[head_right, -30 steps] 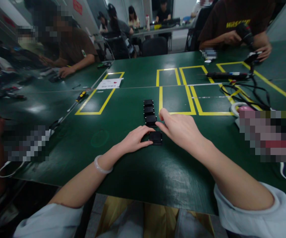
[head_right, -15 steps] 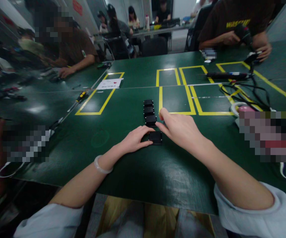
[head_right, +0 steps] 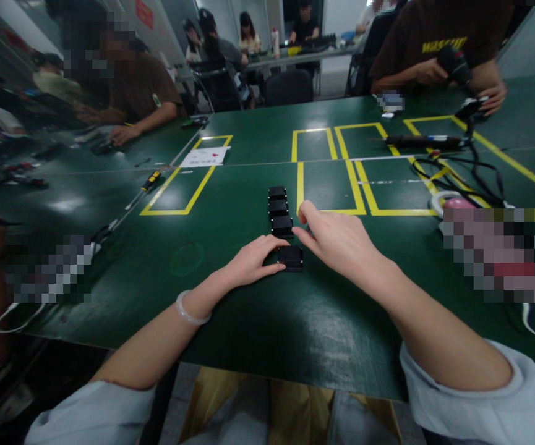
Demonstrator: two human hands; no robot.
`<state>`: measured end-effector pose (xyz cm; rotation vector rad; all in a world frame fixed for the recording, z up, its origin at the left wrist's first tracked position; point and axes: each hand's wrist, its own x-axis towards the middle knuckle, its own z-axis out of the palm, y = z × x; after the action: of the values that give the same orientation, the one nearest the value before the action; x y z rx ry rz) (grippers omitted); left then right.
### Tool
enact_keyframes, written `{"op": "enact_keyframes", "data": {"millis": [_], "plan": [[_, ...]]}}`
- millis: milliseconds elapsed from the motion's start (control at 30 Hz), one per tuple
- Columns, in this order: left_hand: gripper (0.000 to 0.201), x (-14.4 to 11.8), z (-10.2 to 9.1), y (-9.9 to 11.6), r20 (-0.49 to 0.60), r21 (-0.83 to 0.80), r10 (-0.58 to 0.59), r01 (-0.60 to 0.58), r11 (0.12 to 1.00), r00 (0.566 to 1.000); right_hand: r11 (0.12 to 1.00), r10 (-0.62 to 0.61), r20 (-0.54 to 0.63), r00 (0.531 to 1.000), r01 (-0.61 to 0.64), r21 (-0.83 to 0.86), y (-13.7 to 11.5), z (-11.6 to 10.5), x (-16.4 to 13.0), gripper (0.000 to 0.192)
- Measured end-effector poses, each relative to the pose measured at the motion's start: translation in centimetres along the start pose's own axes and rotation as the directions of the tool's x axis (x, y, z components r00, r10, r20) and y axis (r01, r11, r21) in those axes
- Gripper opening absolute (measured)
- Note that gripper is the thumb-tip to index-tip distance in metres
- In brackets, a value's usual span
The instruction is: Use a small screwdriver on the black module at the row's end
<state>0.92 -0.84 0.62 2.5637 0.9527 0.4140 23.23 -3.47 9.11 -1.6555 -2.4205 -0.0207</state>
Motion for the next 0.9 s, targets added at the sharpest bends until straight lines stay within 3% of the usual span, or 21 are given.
{"op": "enact_keyframes", "data": {"millis": [900], "plan": [[0.038,0.04,-0.08,0.1,0.01,0.007,-0.012,0.012,1.0,1.0,0.998,-0.066,0.028,0.997,0.066,-0.018,-0.18,-0.26,-0.29,0.017]]}}
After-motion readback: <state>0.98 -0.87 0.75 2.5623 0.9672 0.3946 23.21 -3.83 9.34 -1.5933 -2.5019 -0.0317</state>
